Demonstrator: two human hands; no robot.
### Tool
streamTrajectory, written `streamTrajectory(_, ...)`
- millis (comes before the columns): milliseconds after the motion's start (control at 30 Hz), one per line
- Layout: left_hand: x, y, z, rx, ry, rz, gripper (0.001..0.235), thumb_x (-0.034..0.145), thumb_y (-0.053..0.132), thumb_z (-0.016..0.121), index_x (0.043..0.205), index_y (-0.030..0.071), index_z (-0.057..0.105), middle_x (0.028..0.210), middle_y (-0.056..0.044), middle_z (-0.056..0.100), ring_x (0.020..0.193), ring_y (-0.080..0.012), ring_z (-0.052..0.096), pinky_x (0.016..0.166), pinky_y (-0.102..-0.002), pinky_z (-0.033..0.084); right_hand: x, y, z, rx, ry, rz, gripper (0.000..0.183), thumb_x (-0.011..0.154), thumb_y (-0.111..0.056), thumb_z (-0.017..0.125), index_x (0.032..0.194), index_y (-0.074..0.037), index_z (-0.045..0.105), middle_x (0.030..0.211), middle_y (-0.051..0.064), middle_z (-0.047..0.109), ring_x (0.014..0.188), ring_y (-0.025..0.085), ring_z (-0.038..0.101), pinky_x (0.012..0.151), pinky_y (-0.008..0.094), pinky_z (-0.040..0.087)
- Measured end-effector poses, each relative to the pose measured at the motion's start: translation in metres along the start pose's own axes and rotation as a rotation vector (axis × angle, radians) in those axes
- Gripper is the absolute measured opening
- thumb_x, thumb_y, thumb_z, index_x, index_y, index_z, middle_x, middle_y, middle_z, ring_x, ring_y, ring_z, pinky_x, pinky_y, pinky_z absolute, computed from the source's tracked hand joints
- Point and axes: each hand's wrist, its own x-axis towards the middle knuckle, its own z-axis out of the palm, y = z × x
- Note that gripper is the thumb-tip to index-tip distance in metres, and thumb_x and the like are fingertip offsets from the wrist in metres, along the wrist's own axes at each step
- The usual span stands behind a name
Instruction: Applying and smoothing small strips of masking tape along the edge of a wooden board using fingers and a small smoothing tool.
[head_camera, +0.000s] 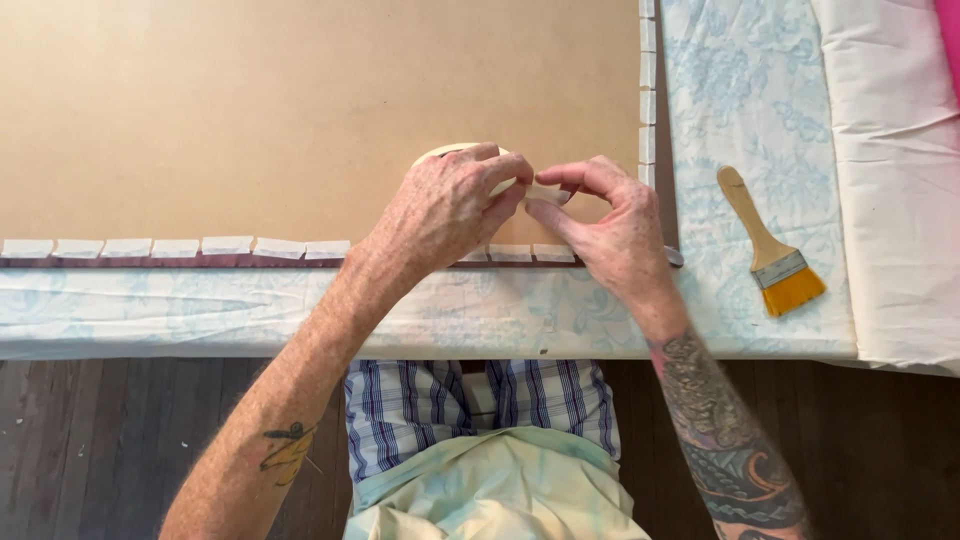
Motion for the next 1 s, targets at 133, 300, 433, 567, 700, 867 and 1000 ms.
streamTrajectory(133,0.000,0.004,-0.001,-0.036,0.000,-0.043,0.010,0.103,0.024,0.061,0.107,0.019,0.069,0.080,-0.005,0.065,0.076,-0.0286,0.073,0.071,-0.046,0.062,-0.002,0.005,0.011,0.033,0.114,0.023,0.019,0.091,-0.026,0.089,0.107,-0.020,0.081,0.087,-0.001,0.065,0.094,0.008,0.065,0.099,0.035,0.055)
streamTrajectory(300,-0.001,0.000,-0.011,-0.139,0.042,-0.046,0.010,0.101,0.029,0.064,0.103,0.021,0.071,0.076,-0.005,0.064,0.075,-0.0303,0.072,0.070,-0.047,0.063,0.005,0.013,0.028,0.197,0.226,-0.046,0.015,0.090,-0.014,0.088,0.103,-0.012,0.080,0.087,0.002,0.062,0.090,0.008,0.063,0.092,0.034,0.057)
streamTrajectory(433,-0.005,-0.007,-0.017,-0.318,0.051,-0.071,0.014,0.096,0.026,0.068,0.106,0.021,0.075,0.077,-0.011,0.068,0.079,-0.0309,0.071,0.074,-0.045,0.063,0.011,0.012,0.039,0.207,0.322,-0.205,0.015,0.089,-0.010,0.087,0.100,-0.014,0.077,0.086,0.004,0.060,0.088,0.015,0.063,0.092,0.033,0.053)
streamTrajectory(567,-0.010,-0.009,-0.025,-0.533,0.107,-0.250,0.007,0.101,0.017,0.071,0.105,0.019,0.077,0.071,-0.002,0.057,0.056,-0.0085,0.056,0.062,-0.028,0.060,0.020,0.022,0.058,0.171,0.425,-0.348,0.009,0.093,-0.014,0.081,0.100,-0.016,0.075,0.087,-0.002,0.055,0.091,0.013,0.057,0.096,0.030,0.047)
streamTrajectory(700,-0.002,-0.023,-0.018,-0.518,0.147,-0.179,0.006,0.109,0.018,0.069,0.112,0.017,0.074,0.074,0.003,0.049,0.047,-0.0031,0.049,0.049,-0.020,0.052,0.001,-0.006,0.045,0.143,0.437,-0.438,0.005,0.094,-0.015,0.078,0.099,-0.015,0.076,0.087,-0.001,0.052,0.094,0.015,0.049,0.096,0.033,0.046)
streamTrajectory(867,0.001,-0.032,0.011,0.374,0.054,0.032,0.011,0.111,0.016,0.062,0.116,0.007,0.062,0.097,-0.008,0.064,0.067,-0.0251,0.064,0.046,-0.039,0.055,-0.044,-0.014,-0.017,0.285,0.165,-0.201,0.023,0.093,-0.018,0.080,0.112,-0.020,0.067,0.132,0.003,0.051,0.135,0.022,0.049,0.128,0.051,0.040)
streamTrajectory(1000,0.000,-0.042,0.026,0.391,0.062,0.067,0.016,0.110,0.014,0.065,0.123,0.005,0.064,0.113,-0.014,0.073,0.092,-0.0310,0.075,0.073,-0.048,0.065,-0.084,0.021,-0.074,0.276,0.194,-0.078,0.028,0.091,-0.019,0.081,0.115,-0.024,0.067,0.154,0.005,0.043,0.146,0.026,0.040,0.134,0.052,0.033)
